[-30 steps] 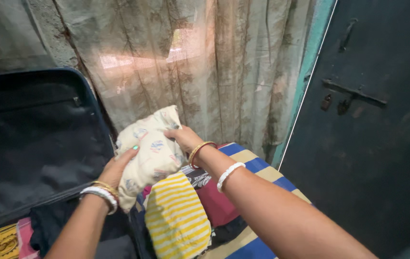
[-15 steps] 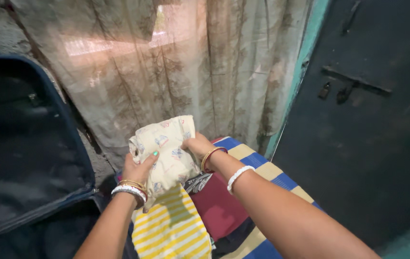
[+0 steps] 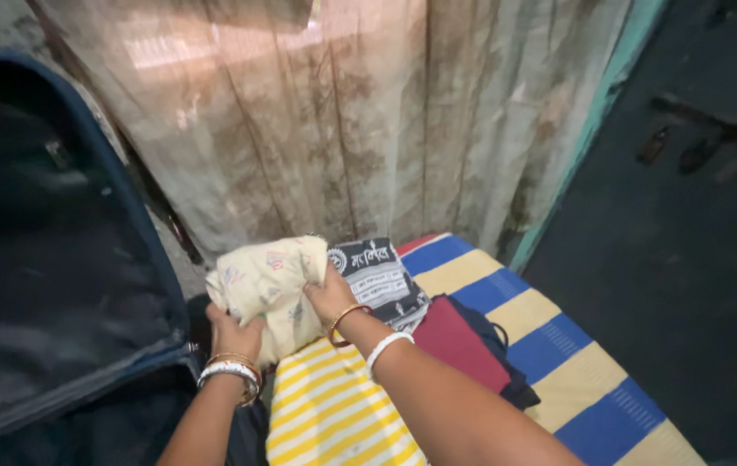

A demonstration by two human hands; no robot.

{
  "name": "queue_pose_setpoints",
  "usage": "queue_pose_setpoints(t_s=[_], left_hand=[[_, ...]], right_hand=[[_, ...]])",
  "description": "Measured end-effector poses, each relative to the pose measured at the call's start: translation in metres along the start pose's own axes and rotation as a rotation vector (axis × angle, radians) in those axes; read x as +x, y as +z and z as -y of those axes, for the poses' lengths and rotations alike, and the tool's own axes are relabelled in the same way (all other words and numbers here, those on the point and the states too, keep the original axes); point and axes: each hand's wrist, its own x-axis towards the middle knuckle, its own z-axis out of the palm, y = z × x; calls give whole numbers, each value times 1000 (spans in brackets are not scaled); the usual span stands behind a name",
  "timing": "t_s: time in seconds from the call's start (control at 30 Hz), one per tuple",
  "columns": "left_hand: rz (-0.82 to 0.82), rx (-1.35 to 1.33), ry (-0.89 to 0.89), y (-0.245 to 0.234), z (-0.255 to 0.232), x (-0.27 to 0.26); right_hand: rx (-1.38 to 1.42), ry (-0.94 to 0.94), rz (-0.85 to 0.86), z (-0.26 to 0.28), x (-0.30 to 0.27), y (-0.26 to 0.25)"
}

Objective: The person folds various clothing items, including a black and white patterned cloth, a yellow and white striped shirt, and patterned shorts, and packs them into a suitcase.

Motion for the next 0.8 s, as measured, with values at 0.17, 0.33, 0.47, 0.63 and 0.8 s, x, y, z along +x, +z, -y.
queue_pose_setpoints(t_s=[0.17, 0.33, 0.47, 0.63, 0.8], left_hand=[[71, 435, -537, -13, -8, -10], [160, 742, -448, -13, -77, -24], [199, 1202, -79, -5, -104, -45], [451, 1376, 238, -7, -77, -35], [1028, 1362, 9, -13, -25, -16]], right_hand=[[-246, 150, 116, -3, -8, 8], [-407, 229, 163, 24, -21, -2], [-678, 97, 84, 59, -43, -5], [-773, -486, 38, 58, -45, 18], [-710, -255, 357, 45, -61, 37]])
